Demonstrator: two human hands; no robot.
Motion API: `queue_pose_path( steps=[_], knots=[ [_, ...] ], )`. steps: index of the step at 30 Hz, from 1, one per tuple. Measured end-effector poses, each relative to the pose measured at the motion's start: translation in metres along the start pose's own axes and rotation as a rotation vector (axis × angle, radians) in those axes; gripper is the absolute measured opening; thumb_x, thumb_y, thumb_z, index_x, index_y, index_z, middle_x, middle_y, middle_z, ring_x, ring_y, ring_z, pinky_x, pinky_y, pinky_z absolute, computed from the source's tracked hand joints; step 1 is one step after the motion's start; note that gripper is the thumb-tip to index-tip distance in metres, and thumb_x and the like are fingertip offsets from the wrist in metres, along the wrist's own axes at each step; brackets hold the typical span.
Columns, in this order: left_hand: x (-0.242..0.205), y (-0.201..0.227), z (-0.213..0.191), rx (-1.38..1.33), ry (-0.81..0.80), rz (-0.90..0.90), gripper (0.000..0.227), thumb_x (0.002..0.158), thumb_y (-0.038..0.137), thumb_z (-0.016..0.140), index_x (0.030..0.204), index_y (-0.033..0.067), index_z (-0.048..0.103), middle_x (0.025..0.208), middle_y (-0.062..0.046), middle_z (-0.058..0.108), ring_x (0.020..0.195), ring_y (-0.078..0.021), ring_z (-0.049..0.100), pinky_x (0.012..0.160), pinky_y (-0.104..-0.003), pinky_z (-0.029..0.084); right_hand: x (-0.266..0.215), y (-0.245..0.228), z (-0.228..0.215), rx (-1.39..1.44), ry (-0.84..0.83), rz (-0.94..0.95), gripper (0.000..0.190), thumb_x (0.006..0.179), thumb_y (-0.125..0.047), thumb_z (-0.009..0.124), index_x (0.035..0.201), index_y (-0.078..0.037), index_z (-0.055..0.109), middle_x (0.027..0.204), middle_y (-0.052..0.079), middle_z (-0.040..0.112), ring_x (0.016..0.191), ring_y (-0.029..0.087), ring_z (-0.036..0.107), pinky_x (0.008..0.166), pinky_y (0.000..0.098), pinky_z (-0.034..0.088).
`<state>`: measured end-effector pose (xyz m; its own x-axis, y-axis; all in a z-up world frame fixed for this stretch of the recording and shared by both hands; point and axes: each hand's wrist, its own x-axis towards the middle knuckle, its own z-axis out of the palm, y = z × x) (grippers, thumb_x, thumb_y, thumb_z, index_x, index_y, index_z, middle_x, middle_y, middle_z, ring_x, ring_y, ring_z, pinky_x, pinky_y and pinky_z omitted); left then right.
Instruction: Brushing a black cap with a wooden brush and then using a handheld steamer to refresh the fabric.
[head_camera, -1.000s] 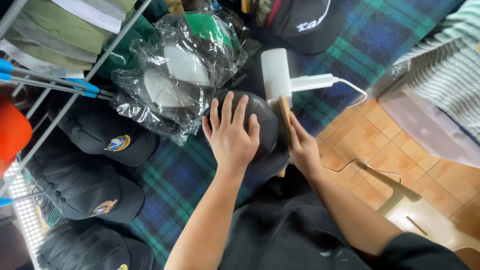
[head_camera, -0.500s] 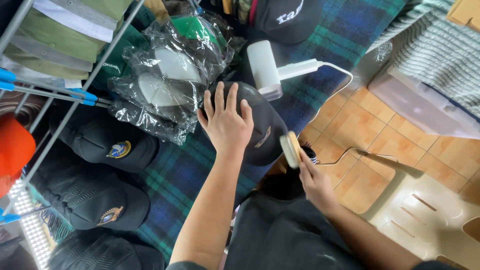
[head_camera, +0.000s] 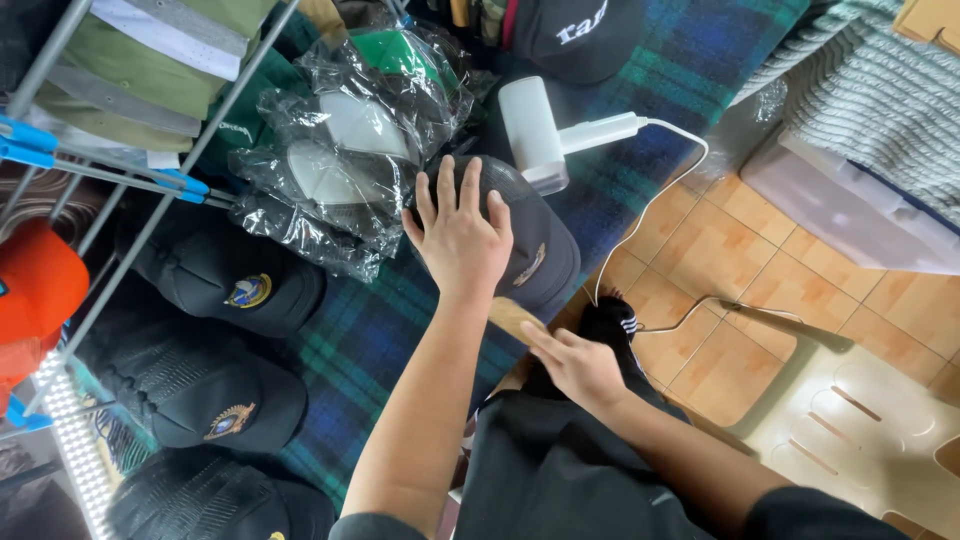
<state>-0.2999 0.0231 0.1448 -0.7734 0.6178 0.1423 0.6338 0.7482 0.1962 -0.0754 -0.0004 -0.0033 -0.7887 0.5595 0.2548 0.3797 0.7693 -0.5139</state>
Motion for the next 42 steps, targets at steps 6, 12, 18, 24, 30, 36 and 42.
queue_pose_path(
  steps=[6,12,18,24,30,36,42],
  knots=[
    [0.000,-0.007,0.003,-0.101,-0.053,0.010,0.050,0.104,0.046,0.036,0.147,0.0305,0.056,0.156,-0.004,0.050,0.149,-0.0345,0.038,0.112,-0.069,0.030,0.037,-0.025,0.000,0.297,0.016,-0.127,0.040,0.097,-0.025,0.065,0.135,-0.035,0.067,0.063,-0.004,0.050,0.046,0.018,0.059,0.042,0.0280,0.051],
    [0.030,-0.062,0.018,-0.419,0.066,0.018,0.034,0.106,0.036,0.047,0.129,0.0346,0.071,0.141,0.005,0.063,0.127,-0.0267,0.060,0.105,-0.048,0.050,0.059,-0.012,-0.073,0.550,0.069,-0.045,0.046,0.092,-0.012,0.068,0.138,-0.010,0.066,0.087,0.006,0.076,0.076,0.026,0.075,0.063,0.0317,0.059],
    [0.028,-0.072,0.054,-0.397,0.154,0.070,0.033,0.106,0.026,0.049,0.131,0.0337,0.071,0.138,0.004,0.066,0.125,-0.0206,0.064,0.104,-0.040,0.052,0.155,0.014,-0.083,0.131,0.115,0.053,0.043,0.098,-0.021,0.065,0.140,-0.031,0.064,0.085,0.010,0.073,0.082,0.035,0.072,0.063,0.0526,0.056],
    [0.020,-0.066,0.011,-0.774,-0.045,-0.158,0.034,0.108,0.036,0.044,0.129,0.0323,0.071,0.146,0.002,0.061,0.137,-0.0234,0.055,0.115,-0.040,0.042,0.142,0.012,-0.086,0.110,-0.058,0.142,0.009,0.089,-0.025,0.070,0.096,-0.026,0.075,0.077,0.002,0.073,0.083,0.030,0.073,0.072,0.0460,0.059],
    [0.022,-0.054,0.011,-0.456,0.048,-0.050,0.037,0.105,0.041,0.052,0.134,0.0264,0.070,0.139,-0.008,0.065,0.129,-0.0272,0.062,0.108,-0.040,0.048,0.106,0.015,-0.046,0.634,-0.015,0.772,0.047,0.103,-0.025,0.053,0.149,-0.038,0.056,0.079,0.018,0.075,0.074,0.022,0.071,0.067,0.0410,0.059],
    [0.025,-0.050,0.008,-0.464,-0.071,-0.152,0.047,0.100,0.051,0.042,0.135,0.0314,0.067,0.150,0.000,0.056,0.134,-0.0276,0.056,0.101,-0.049,0.049,0.049,-0.017,-0.073,0.957,-0.203,0.980,0.057,0.101,-0.028,0.052,0.157,-0.025,0.049,0.071,0.000,0.051,0.053,0.010,0.042,0.046,0.0253,0.039],
    [0.017,-0.041,0.022,-0.205,0.227,-0.044,0.036,0.105,0.046,0.055,0.133,0.0294,0.071,0.132,-0.010,0.069,0.112,-0.0285,0.071,0.093,-0.040,0.058,0.180,0.037,-0.045,0.693,-0.049,0.694,0.038,0.104,-0.028,0.059,0.141,-0.036,0.064,0.069,0.019,0.072,0.059,0.029,0.070,0.051,0.0376,0.058]
  ],
)
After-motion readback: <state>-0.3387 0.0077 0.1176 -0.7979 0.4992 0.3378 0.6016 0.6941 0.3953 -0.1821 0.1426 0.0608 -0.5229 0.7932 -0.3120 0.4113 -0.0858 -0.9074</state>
